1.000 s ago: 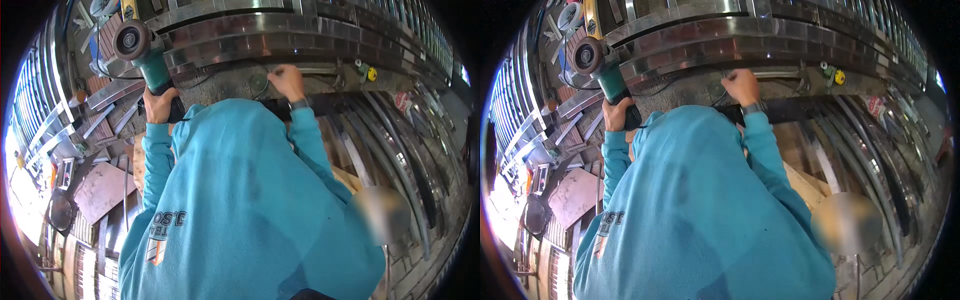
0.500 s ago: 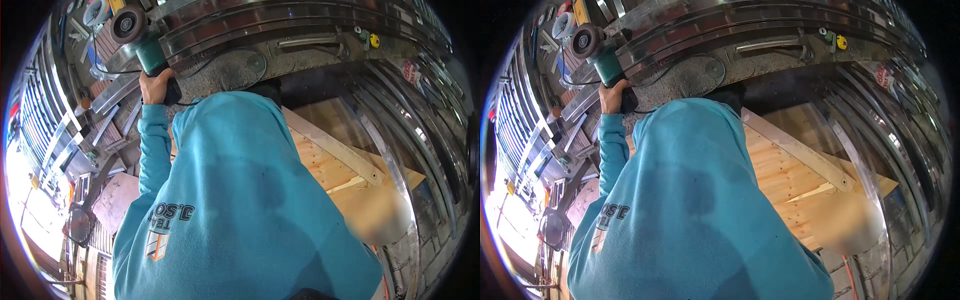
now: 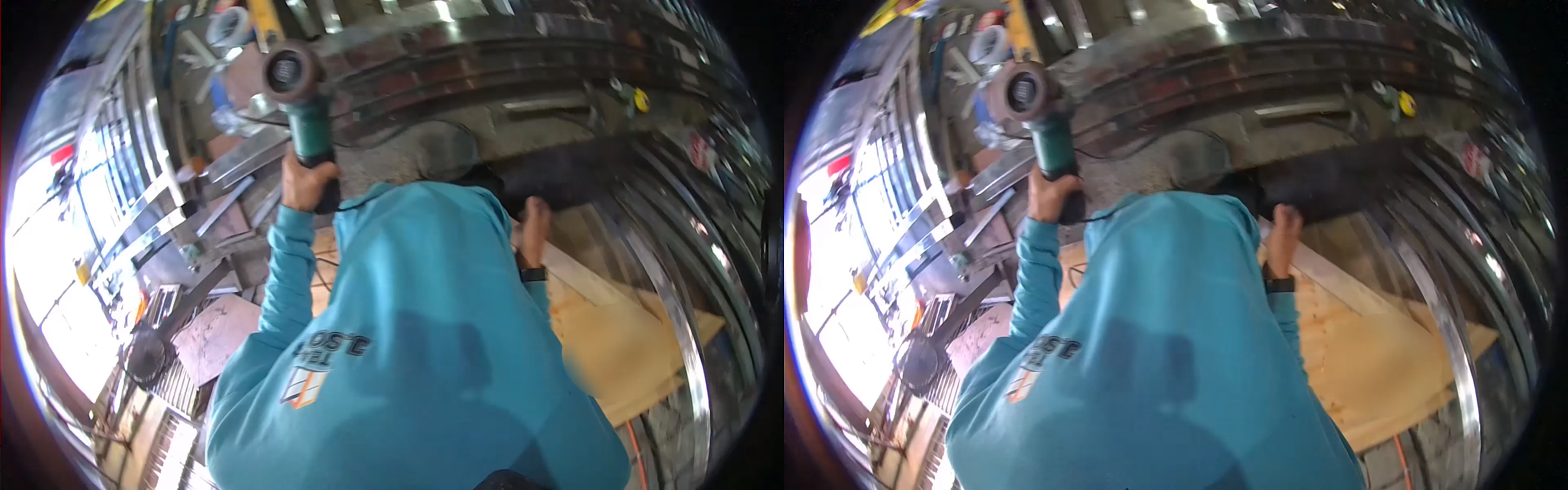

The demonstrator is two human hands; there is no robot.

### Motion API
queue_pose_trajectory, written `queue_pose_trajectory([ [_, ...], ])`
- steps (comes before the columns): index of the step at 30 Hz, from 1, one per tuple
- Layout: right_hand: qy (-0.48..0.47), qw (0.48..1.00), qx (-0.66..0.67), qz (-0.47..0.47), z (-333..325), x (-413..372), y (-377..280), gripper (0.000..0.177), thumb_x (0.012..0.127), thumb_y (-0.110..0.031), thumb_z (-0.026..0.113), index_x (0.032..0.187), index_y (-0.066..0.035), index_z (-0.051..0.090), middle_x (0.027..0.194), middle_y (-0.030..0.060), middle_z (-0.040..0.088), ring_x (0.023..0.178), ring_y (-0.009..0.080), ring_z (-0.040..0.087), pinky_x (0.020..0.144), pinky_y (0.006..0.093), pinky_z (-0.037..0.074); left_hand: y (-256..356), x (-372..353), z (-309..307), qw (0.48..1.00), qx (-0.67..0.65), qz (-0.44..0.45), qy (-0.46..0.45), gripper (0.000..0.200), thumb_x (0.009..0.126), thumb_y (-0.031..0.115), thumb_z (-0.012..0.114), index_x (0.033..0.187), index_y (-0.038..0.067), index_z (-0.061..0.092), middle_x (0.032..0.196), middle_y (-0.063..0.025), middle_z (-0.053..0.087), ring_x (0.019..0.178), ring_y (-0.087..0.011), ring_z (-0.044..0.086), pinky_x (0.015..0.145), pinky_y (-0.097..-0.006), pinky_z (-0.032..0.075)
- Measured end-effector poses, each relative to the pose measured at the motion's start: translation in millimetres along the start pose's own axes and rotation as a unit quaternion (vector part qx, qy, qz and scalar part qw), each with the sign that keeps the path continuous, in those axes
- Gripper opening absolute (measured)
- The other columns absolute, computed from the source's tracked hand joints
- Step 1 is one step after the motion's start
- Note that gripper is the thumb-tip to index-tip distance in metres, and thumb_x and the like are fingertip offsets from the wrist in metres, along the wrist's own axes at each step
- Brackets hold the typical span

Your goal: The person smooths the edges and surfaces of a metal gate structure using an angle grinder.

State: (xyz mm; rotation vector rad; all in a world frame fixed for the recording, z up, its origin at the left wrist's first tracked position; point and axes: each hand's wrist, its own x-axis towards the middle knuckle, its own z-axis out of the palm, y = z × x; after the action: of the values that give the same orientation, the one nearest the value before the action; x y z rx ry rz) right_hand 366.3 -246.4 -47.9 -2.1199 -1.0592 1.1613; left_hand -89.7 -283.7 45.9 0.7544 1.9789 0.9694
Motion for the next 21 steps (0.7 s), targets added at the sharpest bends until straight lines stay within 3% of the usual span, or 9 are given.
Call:
queue_pose_trajectory([
  [2, -0.059, 0.988, 0.109, -0.093, 18.0, 4.2, -83.6, 0.046, 0.1, -0.036, 0.056, 0.132, -0.002, 0.055, 0.115, 0.0104, 0.066, 0.1, 0.0185, 0.063, 0.089, 0.0283, 0.048, 5.3, -16.5, -21.5, 0.999, 0.031, 0.019, -0.03, 0.055, 0.057, 0.015, 0.077, 0.107, -0.003, 0.06, 0.086, -0.0094, 0.064, 0.077, -0.0223, 0.06, 0.076, -0.0354, 0.052],
  [4, -0.186, 0.963, 0.041, -0.19, 43.1, 11.7, -121.9, 0.052, 0.099, -0.04, 0.058, 0.136, -0.003, 0.053, 0.116, 0.0118, 0.068, 0.104, 0.0207, 0.064, 0.089, 0.0324, 0.051, 25.4, -33.3, -37.8, 0.997, 0.049, 0.03, -0.05, 0.057, 0.057, 0.014, 0.077, 0.109, -0.002, 0.06, 0.086, -0.0091, 0.064, 0.077, -0.0218, 0.06, 0.076, -0.035, 0.052],
  [6, -0.27, 0.94, -0.057, -0.201, 80.5, 21.6, -122.4, 0.05, 0.093, -0.034, 0.068, 0.127, 0.001, 0.055, 0.111, 0.0205, 0.069, 0.098, 0.0323, 0.069, 0.084, 0.0401, 0.054, 38.5, -52.7, -57.2, 0.996, 0.024, 0.001, -0.085, 0.058, 0.057, 0.012, 0.077, 0.11, -0.001, 0.059, 0.087, -0.0083, 0.065, 0.076, -0.0196, 0.061, 0.075, -0.0343, 0.052],
  [7, -0.275, 0.938, -0.056, -0.203, 100.7, 28.3, -113.5, 0.05, 0.093, -0.034, 0.068, 0.127, 0.001, 0.055, 0.111, 0.0205, 0.069, 0.098, 0.0323, 0.069, 0.084, 0.0401, 0.054, 46.5, -61.1, -66.6, 0.996, 0.025, 0.0, -0.08, 0.058, 0.057, 0.012, 0.077, 0.11, -0.001, 0.059, 0.087, -0.0083, 0.065, 0.076, -0.0196, 0.061, 0.075, -0.0343, 0.052],
  [8, -0.267, 0.9, -0.254, -0.232, 123.3, 34.4, -99.2, 0.05, 0.092, -0.036, 0.068, 0.124, 0.0, 0.055, 0.11, 0.0223, 0.069, 0.098, 0.0358, 0.069, 0.082, 0.044, 0.055, 54.1, -69.4, -76.2, 0.996, 0.014, -0.008, -0.092, 0.058, 0.057, 0.01, 0.076, 0.111, -0.001, 0.059, 0.089, -0.0081, 0.065, 0.076, -0.0182, 0.061, 0.075, -0.0336, 0.052],
  [9, -0.25, 0.824, -0.441, -0.255, 140.6, 37.1, -88.1, 0.05, 0.091, -0.038, 0.069, 0.121, -0.001, 0.056, 0.109, 0.024, 0.069, 0.097, 0.0394, 0.069, 0.081, 0.048, 0.056, 58.1, -78.4, -85.8, 0.995, 0.002, -0.018, -0.103, 0.058, 0.057, 0.008, 0.076, 0.111, 0.0, 0.059, 0.091, -0.0079, 0.066, 0.076, -0.0168, 0.062, 0.075, -0.0328, 0.052],
  [16, -0.265, 0.791, -0.473, -0.284, 179.5, 41.0, -66.5, 0.05, 0.087, -0.043, 0.068, 0.116, -0.003, 0.057, 0.103, 0.0246, 0.07, 0.098, 0.043, 0.067, 0.085, 0.0533, 0.055, 76.1, -127.9, -124.9, 0.994, -0.099, -0.004, -0.044, 0.053, 0.06, 0.004, 0.076, 0.11, -0.005, 0.062, 0.095, -0.0114, 0.07, 0.084, -0.0199, 0.068, 0.079, -0.0353, 0.057],
  [19, -0.256, 0.783, -0.482, -0.298, 198.8, 32.5, -59.7, 0.041, 0.085, -0.039, 0.07, 0.107, -0.006, 0.061, 0.105, 0.0232, 0.069, 0.096, 0.0428, 0.067, 0.082, 0.0554, 0.054, 86.6, -141.8, -136.6, 0.994, -0.107, 0.003, -0.011, 0.05, 0.06, 0.007, 0.075, 0.107, -0.005, 0.064, 0.095, -0.0111, 0.069, 0.085, -0.0199, 0.068, 0.079, -0.0347, 0.056],
  [21, -0.271, 0.807, -0.438, -0.288, 218.6, 13.5, -61.4, 0.031, 0.083, -0.031, 0.069, 0.102, -0.007, 0.065, 0.102, 0.0239, 0.069, 0.095, 0.0428, 0.067, 0.082, 0.0558, 0.054, 87.9, -147.5, -145.4, 0.993, -0.121, 0.006, -0.014, 0.051, 0.06, 0.011, 0.075, 0.107, -0.004, 0.063, 0.091, -0.0099, 0.068, 0.083, -0.0198, 0.067, 0.079, -0.0341, 0.055],
])
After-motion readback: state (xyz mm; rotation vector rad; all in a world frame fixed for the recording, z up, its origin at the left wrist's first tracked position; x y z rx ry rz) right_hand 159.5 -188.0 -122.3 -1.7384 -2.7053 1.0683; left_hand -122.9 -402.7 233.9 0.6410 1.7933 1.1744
